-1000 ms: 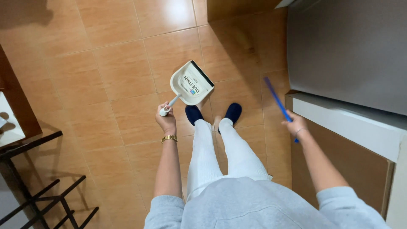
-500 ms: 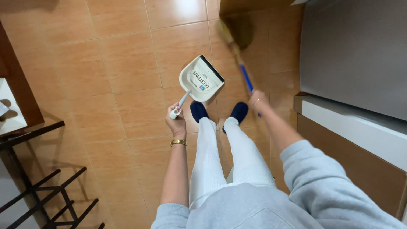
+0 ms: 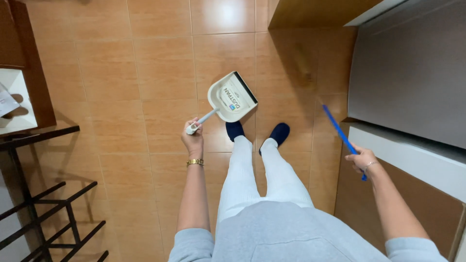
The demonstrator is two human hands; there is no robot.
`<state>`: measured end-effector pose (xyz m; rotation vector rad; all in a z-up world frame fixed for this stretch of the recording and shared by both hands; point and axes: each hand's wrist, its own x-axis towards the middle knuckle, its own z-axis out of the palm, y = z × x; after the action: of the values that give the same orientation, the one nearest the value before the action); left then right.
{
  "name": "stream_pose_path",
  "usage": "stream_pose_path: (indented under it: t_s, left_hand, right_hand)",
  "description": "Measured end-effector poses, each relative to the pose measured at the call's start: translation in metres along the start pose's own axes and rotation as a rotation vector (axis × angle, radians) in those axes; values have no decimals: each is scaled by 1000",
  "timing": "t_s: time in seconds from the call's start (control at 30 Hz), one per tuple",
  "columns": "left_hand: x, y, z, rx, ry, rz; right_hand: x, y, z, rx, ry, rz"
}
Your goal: The person sweeps a tiled floor using a broom and dustpan, moving around furniture and collecting debris into the dustpan. The person navigates around chairs, a bed, and a wooden cabinet while sweeping.
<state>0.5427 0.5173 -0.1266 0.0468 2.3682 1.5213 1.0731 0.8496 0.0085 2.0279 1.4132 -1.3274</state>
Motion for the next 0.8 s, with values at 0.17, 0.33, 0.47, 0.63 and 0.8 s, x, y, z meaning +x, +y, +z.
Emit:
stream_pose_path:
  t_s: [0.17, 0.33, 0.47, 0.63, 0.8]
  left_hand:
    - [7, 28, -53, -245, 12, -83]
    - [18, 15, -65, -77, 22, -2]
    - [22, 23, -70, -51, 37, 21]
    - [33, 25, -81, 9, 41, 48]
    - [64, -16, -114, -45, 141, 25]
  right_hand:
    - [97, 40, 62, 41, 123, 73]
    - [75, 18, 179, -95, 83, 41]
    - [12, -26, 274, -146, -222, 35]
    - [-62, -117, 293, -3, -444, 3]
    - [-102, -168, 266, -8, -436, -151]
